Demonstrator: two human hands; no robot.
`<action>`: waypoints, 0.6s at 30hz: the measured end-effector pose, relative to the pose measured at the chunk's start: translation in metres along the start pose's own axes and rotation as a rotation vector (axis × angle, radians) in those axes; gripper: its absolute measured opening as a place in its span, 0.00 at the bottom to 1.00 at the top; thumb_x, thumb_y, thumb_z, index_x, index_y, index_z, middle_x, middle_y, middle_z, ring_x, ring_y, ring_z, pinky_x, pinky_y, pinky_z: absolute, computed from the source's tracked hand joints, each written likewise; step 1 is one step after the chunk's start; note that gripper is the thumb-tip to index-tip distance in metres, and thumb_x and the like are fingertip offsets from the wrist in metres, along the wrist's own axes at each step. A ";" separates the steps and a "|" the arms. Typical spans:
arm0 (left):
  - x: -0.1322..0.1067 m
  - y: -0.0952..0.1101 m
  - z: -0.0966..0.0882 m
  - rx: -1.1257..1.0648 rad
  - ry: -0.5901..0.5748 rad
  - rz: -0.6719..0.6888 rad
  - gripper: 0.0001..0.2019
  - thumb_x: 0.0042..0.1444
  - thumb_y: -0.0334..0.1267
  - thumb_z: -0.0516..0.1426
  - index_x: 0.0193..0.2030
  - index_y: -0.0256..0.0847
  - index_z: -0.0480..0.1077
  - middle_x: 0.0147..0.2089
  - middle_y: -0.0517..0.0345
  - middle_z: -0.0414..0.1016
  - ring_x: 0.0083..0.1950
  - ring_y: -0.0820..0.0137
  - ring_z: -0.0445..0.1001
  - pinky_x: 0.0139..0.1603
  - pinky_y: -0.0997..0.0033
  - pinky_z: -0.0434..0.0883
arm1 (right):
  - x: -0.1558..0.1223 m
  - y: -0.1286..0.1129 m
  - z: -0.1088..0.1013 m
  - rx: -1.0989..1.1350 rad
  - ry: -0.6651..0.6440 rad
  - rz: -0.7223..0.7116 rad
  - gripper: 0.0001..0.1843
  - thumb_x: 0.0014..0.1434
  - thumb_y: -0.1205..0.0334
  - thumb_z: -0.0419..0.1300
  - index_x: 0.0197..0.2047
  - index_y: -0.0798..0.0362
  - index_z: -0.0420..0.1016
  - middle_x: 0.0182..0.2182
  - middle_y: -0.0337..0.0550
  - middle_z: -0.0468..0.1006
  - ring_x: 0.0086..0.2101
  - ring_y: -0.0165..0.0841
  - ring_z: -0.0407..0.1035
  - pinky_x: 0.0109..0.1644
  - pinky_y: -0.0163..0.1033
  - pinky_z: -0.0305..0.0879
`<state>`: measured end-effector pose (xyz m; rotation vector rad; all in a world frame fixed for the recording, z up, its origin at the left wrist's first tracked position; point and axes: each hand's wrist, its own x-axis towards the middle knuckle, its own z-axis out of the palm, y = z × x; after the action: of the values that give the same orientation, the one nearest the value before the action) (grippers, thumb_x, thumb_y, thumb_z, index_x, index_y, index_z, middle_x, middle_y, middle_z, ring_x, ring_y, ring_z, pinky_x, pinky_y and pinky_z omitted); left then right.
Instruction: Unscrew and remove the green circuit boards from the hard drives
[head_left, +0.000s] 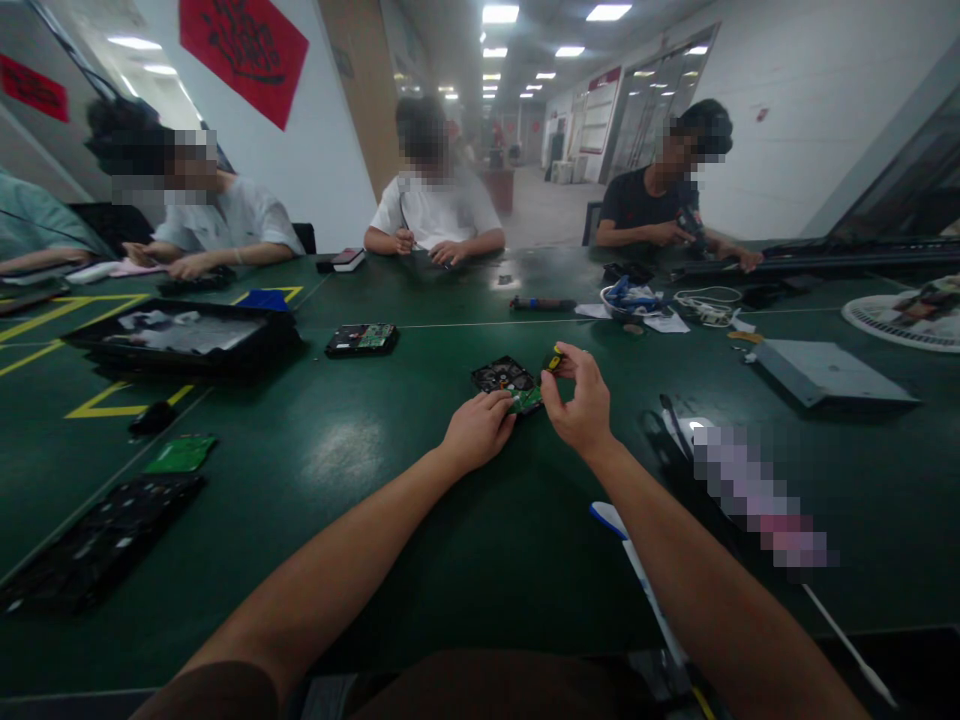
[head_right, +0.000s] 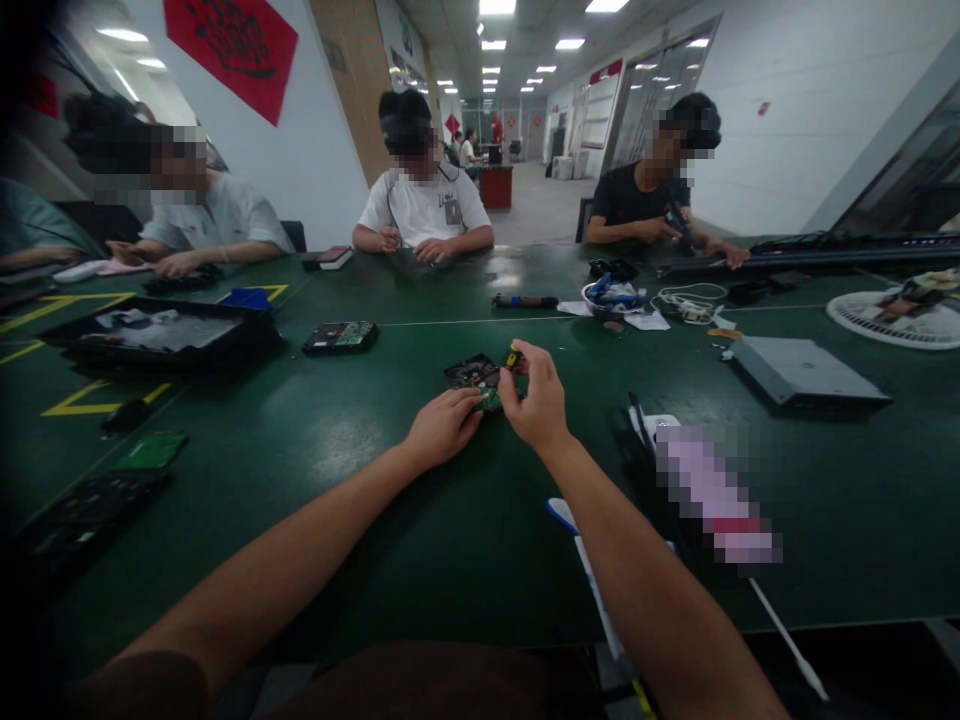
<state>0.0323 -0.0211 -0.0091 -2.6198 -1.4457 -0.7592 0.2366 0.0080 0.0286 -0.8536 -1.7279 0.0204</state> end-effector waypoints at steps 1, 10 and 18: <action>0.000 0.000 0.000 0.000 -0.003 0.001 0.16 0.70 0.40 0.52 0.59 0.40 0.71 0.61 0.48 0.75 0.61 0.58 0.74 0.61 0.55 0.74 | 0.000 0.000 0.000 0.002 0.005 0.005 0.26 0.66 0.59 0.60 0.66 0.47 0.62 0.55 0.52 0.73 0.46 0.41 0.76 0.49 0.52 0.80; 0.001 0.000 0.000 0.006 -0.001 0.007 0.16 0.69 0.40 0.52 0.59 0.39 0.71 0.61 0.48 0.75 0.61 0.58 0.74 0.62 0.55 0.74 | 0.002 -0.004 -0.001 0.003 0.002 -0.020 0.24 0.66 0.61 0.60 0.64 0.47 0.65 0.55 0.52 0.73 0.46 0.40 0.75 0.48 0.49 0.80; 0.000 -0.002 0.002 0.004 0.004 0.005 0.16 0.69 0.40 0.52 0.60 0.40 0.71 0.61 0.49 0.75 0.61 0.58 0.74 0.62 0.55 0.73 | 0.002 -0.002 0.000 -0.013 0.018 -0.020 0.24 0.65 0.59 0.63 0.62 0.46 0.66 0.52 0.50 0.75 0.45 0.41 0.76 0.46 0.50 0.81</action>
<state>0.0317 -0.0195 -0.0115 -2.6166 -1.4373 -0.7601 0.2357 0.0074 0.0309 -0.8428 -1.7211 -0.0119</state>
